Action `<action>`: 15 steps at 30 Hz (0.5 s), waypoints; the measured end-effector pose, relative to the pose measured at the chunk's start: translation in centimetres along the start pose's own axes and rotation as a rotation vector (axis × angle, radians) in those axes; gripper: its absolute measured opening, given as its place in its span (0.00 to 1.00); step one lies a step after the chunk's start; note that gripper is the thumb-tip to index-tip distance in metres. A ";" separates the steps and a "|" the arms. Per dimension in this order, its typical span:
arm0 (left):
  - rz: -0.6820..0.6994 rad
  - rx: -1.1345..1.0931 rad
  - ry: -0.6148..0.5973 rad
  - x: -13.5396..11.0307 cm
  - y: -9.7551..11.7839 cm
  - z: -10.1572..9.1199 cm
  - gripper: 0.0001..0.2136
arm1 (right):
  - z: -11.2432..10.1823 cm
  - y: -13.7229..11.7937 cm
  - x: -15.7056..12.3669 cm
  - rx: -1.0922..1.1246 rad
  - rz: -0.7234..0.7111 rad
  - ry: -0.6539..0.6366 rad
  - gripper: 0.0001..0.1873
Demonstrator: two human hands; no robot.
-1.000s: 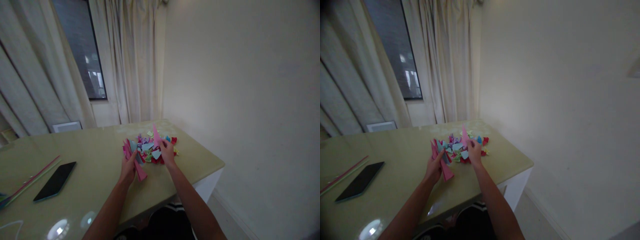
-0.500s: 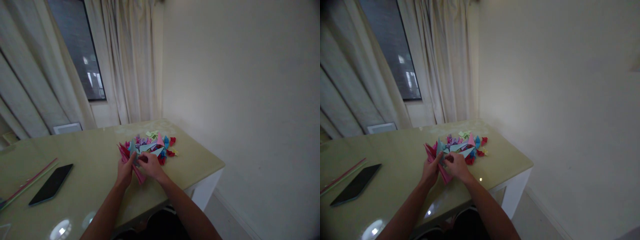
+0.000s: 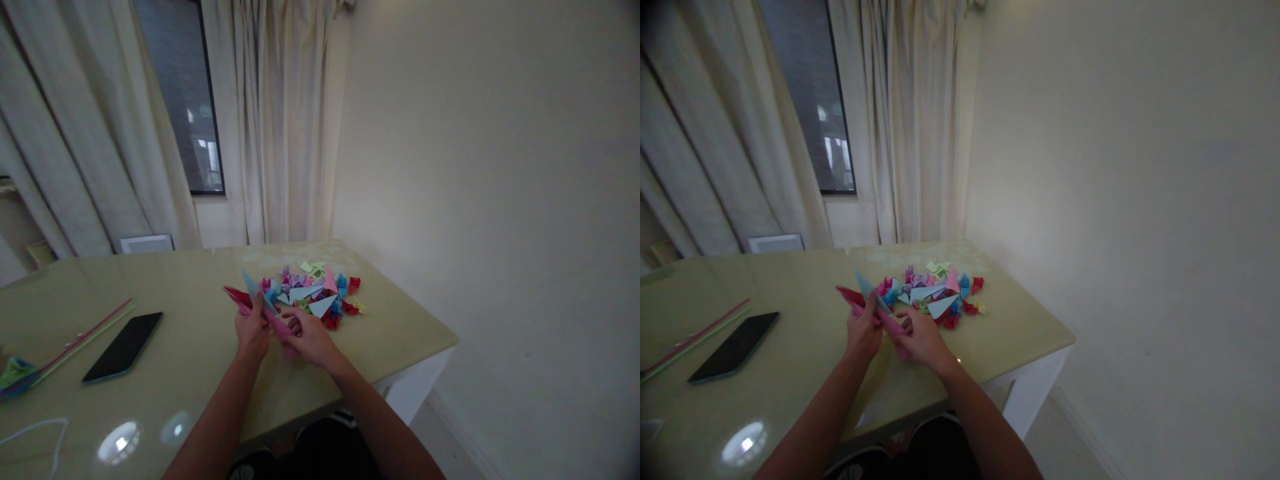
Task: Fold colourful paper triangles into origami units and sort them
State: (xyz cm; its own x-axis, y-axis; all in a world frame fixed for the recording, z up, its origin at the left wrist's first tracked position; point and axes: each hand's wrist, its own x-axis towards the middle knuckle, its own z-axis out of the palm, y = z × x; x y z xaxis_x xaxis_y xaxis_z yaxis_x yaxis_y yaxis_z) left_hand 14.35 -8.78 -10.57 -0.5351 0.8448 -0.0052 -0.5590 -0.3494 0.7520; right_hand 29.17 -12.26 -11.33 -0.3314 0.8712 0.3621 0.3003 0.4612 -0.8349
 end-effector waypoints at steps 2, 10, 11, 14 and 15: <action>0.085 0.005 0.067 0.8 0.2 -0.3 0.25 | -1.6 -0.3 0.4 -0.036 -0.030 -0.012 0.14; 0.082 0.042 0.036 0.3 -0.3 0.1 0.22 | -7.4 0.7 6.9 -0.136 0.068 0.382 0.08; 0.062 0.059 -0.007 -0.1 -0.3 0.1 0.23 | -7.3 1.0 7.4 -0.141 0.091 0.425 0.10; 0.022 0.153 -0.089 -0.7 -0.4 0.1 0.25 | -5.3 1.5 7.2 -0.116 0.067 0.491 0.15; 0.020 0.194 -0.102 -0.8 -0.4 0.0 0.25 | -4.3 1.5 6.7 -0.076 0.043 0.460 0.15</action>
State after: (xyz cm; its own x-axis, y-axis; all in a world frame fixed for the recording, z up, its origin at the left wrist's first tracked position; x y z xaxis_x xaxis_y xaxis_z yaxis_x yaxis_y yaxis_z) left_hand 15.06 -9.30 -10.88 -0.4727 0.8784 0.0700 -0.4111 -0.2902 0.8642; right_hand 31.24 -4.97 -8.38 0.1081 0.8658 0.4886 0.3754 0.4196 -0.8264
